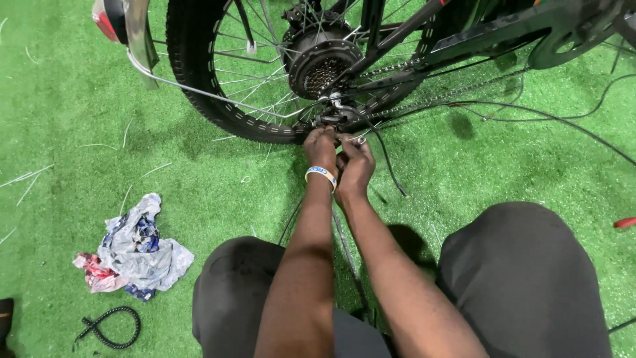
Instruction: The person works on the rear derailleur and chain of a bicycle, using a wrench to tighten bolts and adjusting the chain tension. They also use zip ties to secure a cable near the rear wheel.
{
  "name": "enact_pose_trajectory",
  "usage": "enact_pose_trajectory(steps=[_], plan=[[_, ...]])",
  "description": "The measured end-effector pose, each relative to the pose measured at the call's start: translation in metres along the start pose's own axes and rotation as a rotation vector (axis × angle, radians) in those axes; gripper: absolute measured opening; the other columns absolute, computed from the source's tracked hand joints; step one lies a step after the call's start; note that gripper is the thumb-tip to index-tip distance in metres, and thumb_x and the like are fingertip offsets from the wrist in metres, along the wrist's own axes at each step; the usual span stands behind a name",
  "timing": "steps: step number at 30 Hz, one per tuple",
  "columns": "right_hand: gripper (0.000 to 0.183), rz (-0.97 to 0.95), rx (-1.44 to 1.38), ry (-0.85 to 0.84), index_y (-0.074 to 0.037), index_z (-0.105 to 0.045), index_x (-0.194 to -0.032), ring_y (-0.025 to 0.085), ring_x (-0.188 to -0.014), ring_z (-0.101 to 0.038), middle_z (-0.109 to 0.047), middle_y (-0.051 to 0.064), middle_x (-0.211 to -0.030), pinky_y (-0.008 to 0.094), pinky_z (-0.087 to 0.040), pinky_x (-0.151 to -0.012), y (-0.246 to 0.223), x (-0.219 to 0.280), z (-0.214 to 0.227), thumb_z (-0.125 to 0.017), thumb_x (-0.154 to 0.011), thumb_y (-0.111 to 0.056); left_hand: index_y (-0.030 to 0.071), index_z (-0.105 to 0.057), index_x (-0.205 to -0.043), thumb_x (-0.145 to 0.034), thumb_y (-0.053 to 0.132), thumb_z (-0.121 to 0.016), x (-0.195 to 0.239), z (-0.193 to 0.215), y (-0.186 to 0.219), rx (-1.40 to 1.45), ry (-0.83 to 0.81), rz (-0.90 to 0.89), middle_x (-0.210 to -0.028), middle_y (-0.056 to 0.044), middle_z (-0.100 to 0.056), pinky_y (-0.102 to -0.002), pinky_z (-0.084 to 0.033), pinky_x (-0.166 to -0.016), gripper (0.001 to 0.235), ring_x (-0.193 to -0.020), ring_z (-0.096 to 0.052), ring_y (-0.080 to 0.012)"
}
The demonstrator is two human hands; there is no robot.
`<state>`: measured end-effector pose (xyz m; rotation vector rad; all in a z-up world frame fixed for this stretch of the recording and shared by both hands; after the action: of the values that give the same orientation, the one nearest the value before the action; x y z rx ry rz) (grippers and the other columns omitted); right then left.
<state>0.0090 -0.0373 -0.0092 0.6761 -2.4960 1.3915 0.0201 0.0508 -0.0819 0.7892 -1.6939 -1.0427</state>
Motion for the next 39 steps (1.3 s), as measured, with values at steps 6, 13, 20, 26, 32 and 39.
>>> enact_pose_trajectory(steps=[6, 13, 20, 26, 32, 39], plan=[[0.003, 0.594, 0.502, -0.244, -0.01, -0.07, -0.078, 0.021, -0.088, -0.064, -0.068, 0.007, -0.086, 0.034, -0.049, -0.086, -0.028, 0.021, 0.003, -0.07, -0.08, -0.007, 0.011, -0.071, -0.094, -0.085, 0.027, -0.062, 0.038, 0.014, 0.049, -0.423, -0.023, -0.014, -0.089, -0.008, -0.07, -0.041, -0.05, -0.081, 0.021, -0.094, -0.068, -0.0271], [0.008, 0.793, 0.593, -0.269, -0.006, -0.068, -0.081, 0.026, -0.089, -0.065, -0.065, 0.009, -0.085, 0.035, -0.051, -0.085, -0.04, 0.044, -0.007, -0.07, -0.082, 0.002, 0.011, -0.074, -0.097, -0.084, 0.03, -0.062, 0.034, 0.024, 0.079, -0.655, -0.288, 0.106, -0.091, -0.003, -0.072, -0.044, -0.054, -0.074, 0.026, -0.097, -0.067, -0.0226], [0.024, 0.804, 0.718, -0.319, -0.012, -0.071, -0.082, 0.023, -0.086, -0.069, -0.068, 0.003, -0.084, 0.034, -0.055, -0.078, -0.023, 0.04, 0.005, -0.069, -0.07, 0.009, 0.02, -0.075, -0.092, -0.092, 0.02, -0.051, 0.062, 0.033, 0.117, -0.946, -0.303, -0.058, -0.087, -0.008, -0.07, -0.035, -0.055, -0.066, 0.024, -0.076, -0.065, -0.0256], [0.014, 0.211, 0.314, -0.035, -0.012, -0.062, -0.09, 0.015, -0.07, -0.052, -0.067, 0.005, -0.085, 0.03, -0.043, -0.061, -0.008, 0.021, 0.0, -0.058, -0.077, -0.012, 0.016, -0.067, -0.093, -0.097, 0.023, -0.039, 0.105, 0.038, 0.166, -1.242, -0.345, -0.249, -0.099, -0.014, -0.07, -0.049, -0.052, -0.091, 0.029, -0.106, -0.064, -0.0372], [0.019, -0.098, 0.226, -0.024, -0.014, -0.064, -0.093, 0.009, -0.048, -0.04, -0.072, 0.005, -0.088, 0.019, -0.028, -0.04, -0.013, 0.005, -0.019, -0.058, -0.086, -0.031, 0.015, -0.07, -0.087, -0.094, 0.024, -0.039, 0.077, 0.056, 0.139, -1.275, -0.371, -0.26, -0.092, -0.011, -0.072, -0.044, -0.054, -0.086, 0.033, -0.101, -0.067, -0.0327], [0.018, -0.193, 0.274, -0.038, -0.005, -0.066, -0.101, 0.007, -0.042, -0.036, -0.068, 0.007, -0.075, 0.019, -0.028, -0.035, -0.02, 0.007, -0.031, -0.06, -0.085, -0.007, 0.02, -0.073, -0.102, -0.092, 0.029, -0.046, 0.064, 0.067, 0.128, -1.25, -0.432, -0.158, -0.096, -0.011, -0.073, -0.044, -0.053, -0.092, 0.029, -0.107, -0.065, -0.0324]])
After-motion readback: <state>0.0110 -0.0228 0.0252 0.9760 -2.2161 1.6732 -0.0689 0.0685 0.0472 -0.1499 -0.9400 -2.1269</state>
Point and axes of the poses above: each hand's wrist, its own x-axis away from the middle knuckle, its own z-axis out of the back of the hand, y = z × x, the point moved 1 cm from there along -x, towards the middle knuckle
